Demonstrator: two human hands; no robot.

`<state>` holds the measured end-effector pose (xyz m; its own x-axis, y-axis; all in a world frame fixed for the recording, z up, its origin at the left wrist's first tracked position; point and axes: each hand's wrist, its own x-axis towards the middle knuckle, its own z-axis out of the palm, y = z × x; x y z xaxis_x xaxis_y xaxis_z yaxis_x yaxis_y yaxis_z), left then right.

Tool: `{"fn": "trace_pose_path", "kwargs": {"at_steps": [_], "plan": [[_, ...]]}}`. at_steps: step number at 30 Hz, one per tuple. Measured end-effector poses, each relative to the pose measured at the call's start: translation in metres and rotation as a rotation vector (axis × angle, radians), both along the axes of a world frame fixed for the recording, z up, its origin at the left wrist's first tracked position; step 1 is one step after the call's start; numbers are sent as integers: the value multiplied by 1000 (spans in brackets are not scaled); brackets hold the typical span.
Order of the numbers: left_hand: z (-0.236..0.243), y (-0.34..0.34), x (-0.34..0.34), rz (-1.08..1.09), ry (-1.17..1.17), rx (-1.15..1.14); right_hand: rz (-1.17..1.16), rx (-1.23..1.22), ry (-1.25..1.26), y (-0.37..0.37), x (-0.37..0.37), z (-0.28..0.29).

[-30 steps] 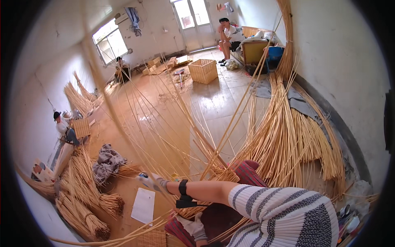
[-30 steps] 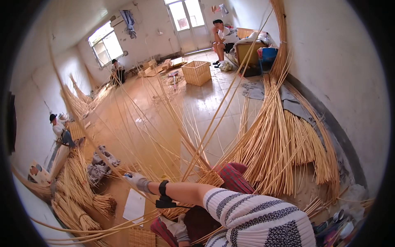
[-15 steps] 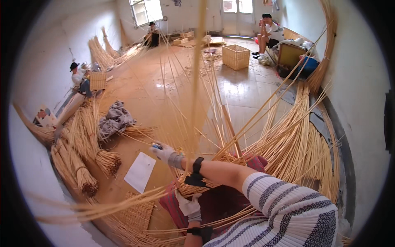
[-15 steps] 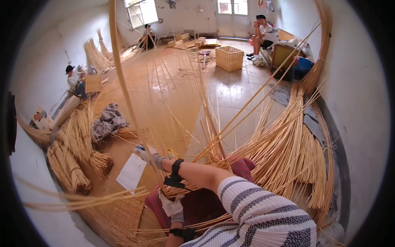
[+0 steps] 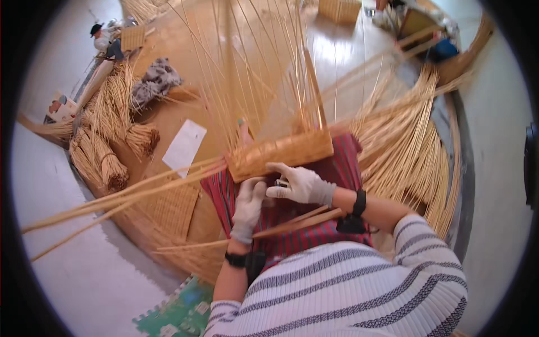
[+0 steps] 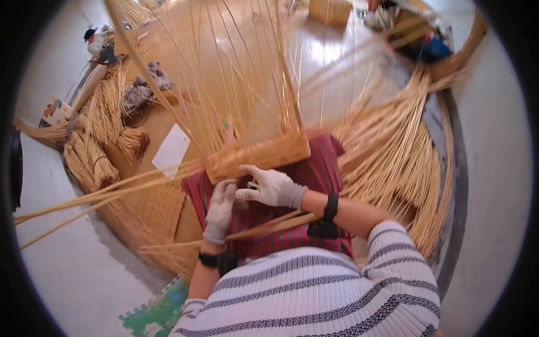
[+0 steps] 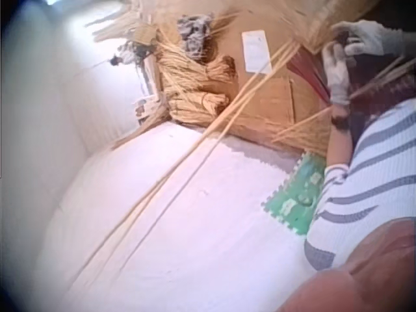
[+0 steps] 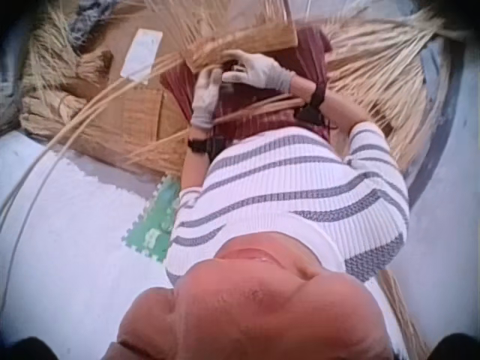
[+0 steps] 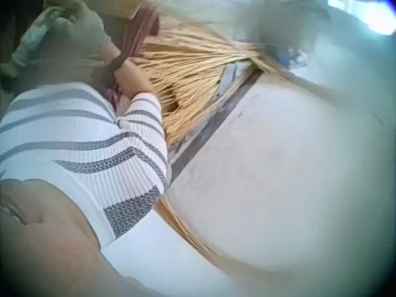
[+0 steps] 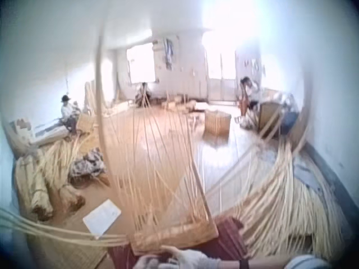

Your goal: Weaving a wicker basket using long wooden strips.

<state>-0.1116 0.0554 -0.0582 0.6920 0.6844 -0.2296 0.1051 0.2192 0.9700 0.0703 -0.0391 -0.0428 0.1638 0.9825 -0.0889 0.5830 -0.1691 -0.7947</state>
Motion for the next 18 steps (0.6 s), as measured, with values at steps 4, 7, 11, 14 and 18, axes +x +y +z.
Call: {"fn": "trace_pose_path", "kwargs": {"at_steps": [4,7,11,14,18], "plan": [[-48,-17,-2,-102,-35,-158,179,-181,-100,-1,-6,-1],[-50,-18,-19,-162,-71,-311,270,-235,-105,-13,15,1],[2,1,-37,-6,19,-72,119,-376,-380,-37,92,23],[62,17,-18,196,-84,600,-238,102,-313,-43,120,70],[136,64,35,545,-429,725,-390,318,-565,22,132,128]]}}
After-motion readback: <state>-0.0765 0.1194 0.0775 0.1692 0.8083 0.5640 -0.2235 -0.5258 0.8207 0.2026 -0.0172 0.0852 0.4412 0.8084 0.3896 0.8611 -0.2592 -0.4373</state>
